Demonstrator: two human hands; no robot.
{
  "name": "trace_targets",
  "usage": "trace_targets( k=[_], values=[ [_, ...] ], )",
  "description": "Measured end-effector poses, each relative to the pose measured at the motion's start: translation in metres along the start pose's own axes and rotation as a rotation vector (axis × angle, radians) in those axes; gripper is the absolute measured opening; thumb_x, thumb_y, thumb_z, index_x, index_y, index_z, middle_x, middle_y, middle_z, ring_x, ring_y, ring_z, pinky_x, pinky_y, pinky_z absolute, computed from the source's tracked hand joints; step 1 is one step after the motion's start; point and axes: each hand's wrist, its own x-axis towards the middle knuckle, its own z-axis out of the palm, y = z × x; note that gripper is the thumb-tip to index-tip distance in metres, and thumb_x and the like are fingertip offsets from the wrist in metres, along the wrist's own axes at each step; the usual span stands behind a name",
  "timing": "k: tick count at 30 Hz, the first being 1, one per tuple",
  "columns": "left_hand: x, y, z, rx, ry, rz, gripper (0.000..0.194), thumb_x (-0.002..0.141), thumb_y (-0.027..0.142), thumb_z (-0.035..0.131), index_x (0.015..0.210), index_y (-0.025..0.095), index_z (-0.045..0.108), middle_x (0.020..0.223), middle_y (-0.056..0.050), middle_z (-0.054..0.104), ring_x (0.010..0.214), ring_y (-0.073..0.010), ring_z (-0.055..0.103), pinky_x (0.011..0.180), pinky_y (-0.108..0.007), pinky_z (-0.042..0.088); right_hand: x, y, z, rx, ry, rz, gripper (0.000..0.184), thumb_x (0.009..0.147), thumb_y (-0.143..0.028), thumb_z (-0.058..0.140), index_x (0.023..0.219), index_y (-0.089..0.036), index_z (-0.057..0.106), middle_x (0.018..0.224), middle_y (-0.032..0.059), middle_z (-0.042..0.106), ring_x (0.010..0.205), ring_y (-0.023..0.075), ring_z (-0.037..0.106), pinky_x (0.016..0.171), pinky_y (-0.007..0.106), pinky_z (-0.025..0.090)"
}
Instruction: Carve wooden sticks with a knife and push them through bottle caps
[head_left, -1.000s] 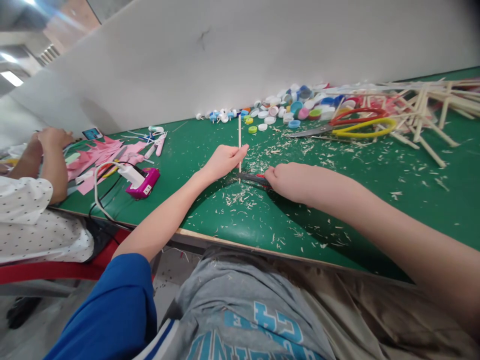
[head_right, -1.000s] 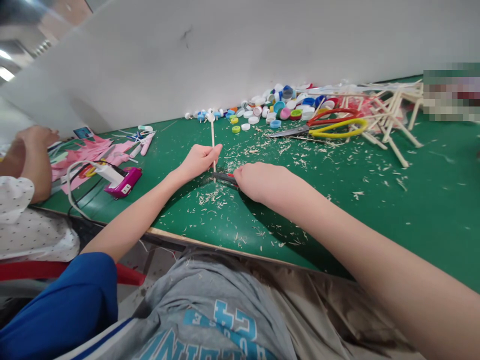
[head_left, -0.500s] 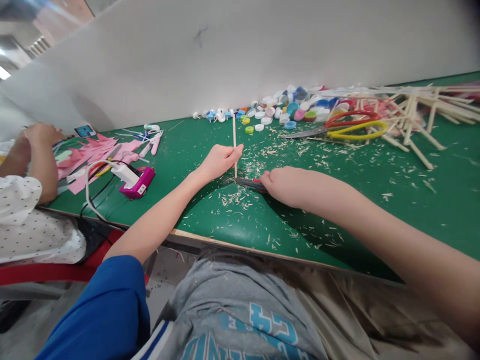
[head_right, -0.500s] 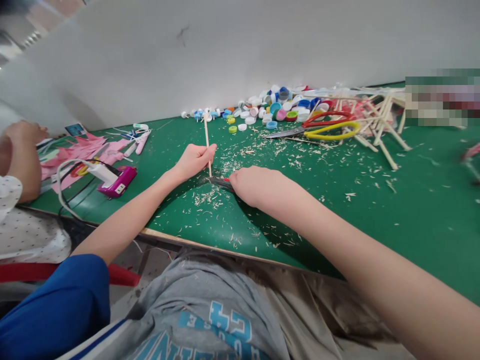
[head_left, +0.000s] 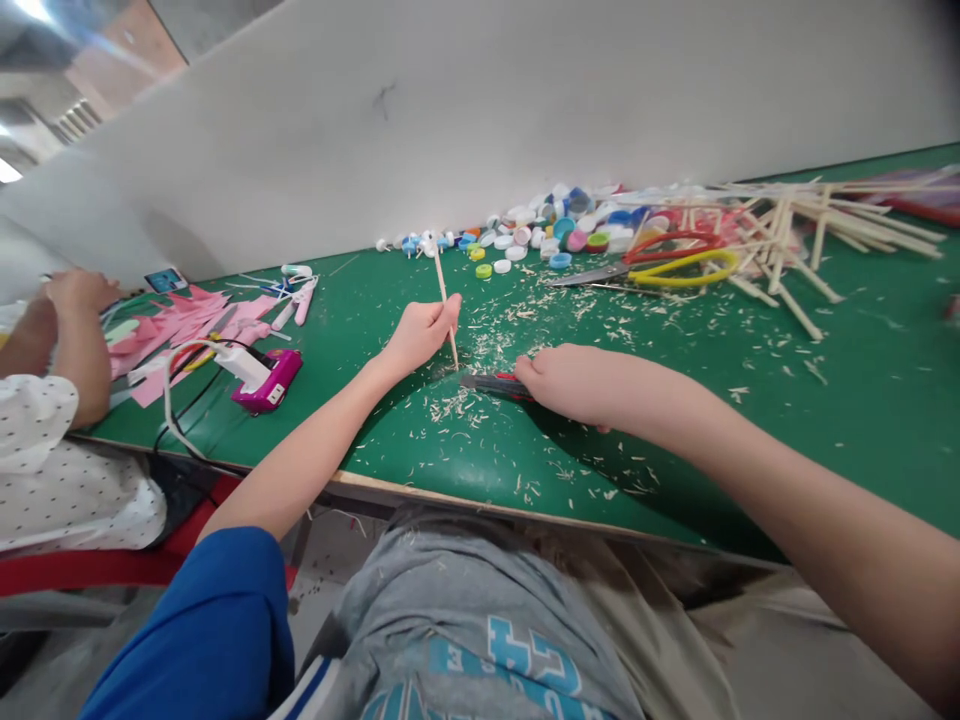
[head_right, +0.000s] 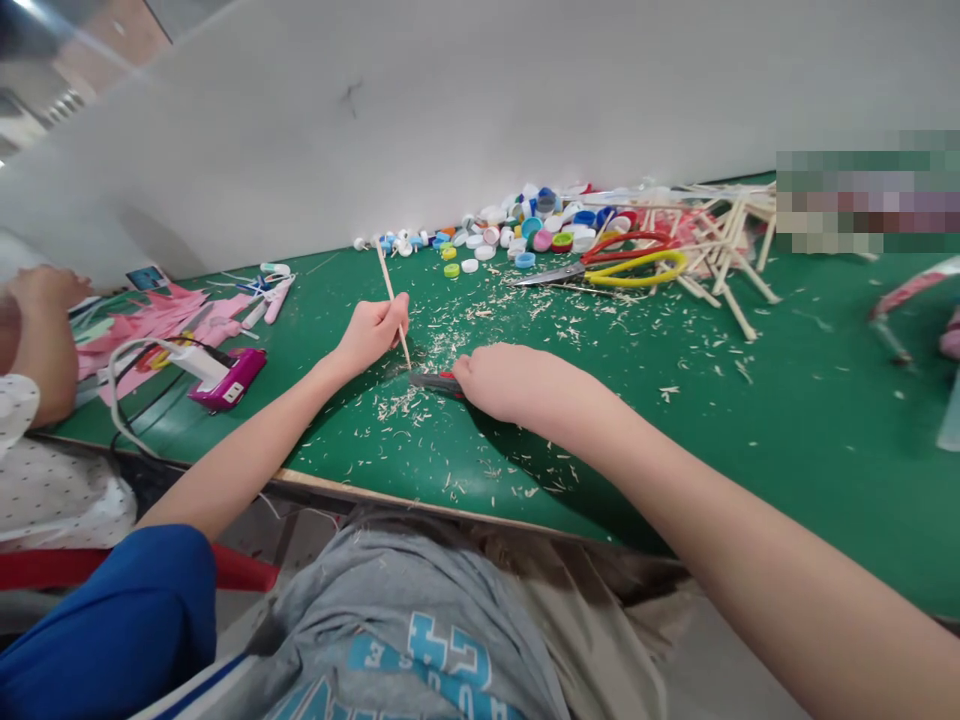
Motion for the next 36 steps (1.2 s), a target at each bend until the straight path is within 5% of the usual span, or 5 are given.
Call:
trace_targets(
  k=[7,14,23,36],
  values=[
    [0.004,-0.001,0.0,-0.199,0.055,-0.089,0.058,0.091,0.065,0.037,0.056,0.02,0.053,0.042,0.005,0.043,0.041,-0.0074,0.042,0.048,-0.025,0.036,-0.005,-0.003,-0.012,-0.133,-0.001,0.156,0.05,0.097,-0.03,0.017,0.124,-0.013,0.055,0.098,0.0173,0.061,0.08,0.024,0.057,0.067,0.036,0.043],
    [0.008,-0.001,0.003,-0.304,0.035,-0.13,0.058,0.088,0.071,0.034,0.067,0.021,0.055,0.042,0.005,0.042,0.045,-0.0092,0.044,0.054,-0.025,0.041,0.002,0.009,-0.013,0.064,0.142,0.321,0.064,0.098,-0.048,0.01,0.1,-0.014,0.065,0.091,0.0151,0.063,0.076,0.023,0.059,0.071,0.039,0.045],
    [0.007,0.0,0.003,-0.337,0.001,-0.138,0.054,0.089,0.067,0.038,0.068,0.021,0.055,0.042,0.005,0.042,0.047,-0.0104,0.043,0.056,-0.026,0.039,0.001,0.003,-0.012,0.089,0.113,0.284,0.06,0.098,-0.052,0.016,0.1,-0.016,0.063,0.098,0.0133,0.064,0.086,0.0239,0.061,0.078,0.039,0.045],
    [0.007,0.01,0.001,-0.248,-0.137,-0.27,0.048,0.09,0.059,0.042,0.065,0.02,0.052,0.043,0.006,0.042,0.043,-0.0096,0.04,0.05,-0.024,0.035,0.005,0.014,-0.015,0.106,0.235,0.324,0.038,0.1,-0.043,0.031,0.114,-0.013,0.05,0.097,0.0106,0.062,0.078,0.0197,0.061,0.06,0.029,0.038]
  ],
)
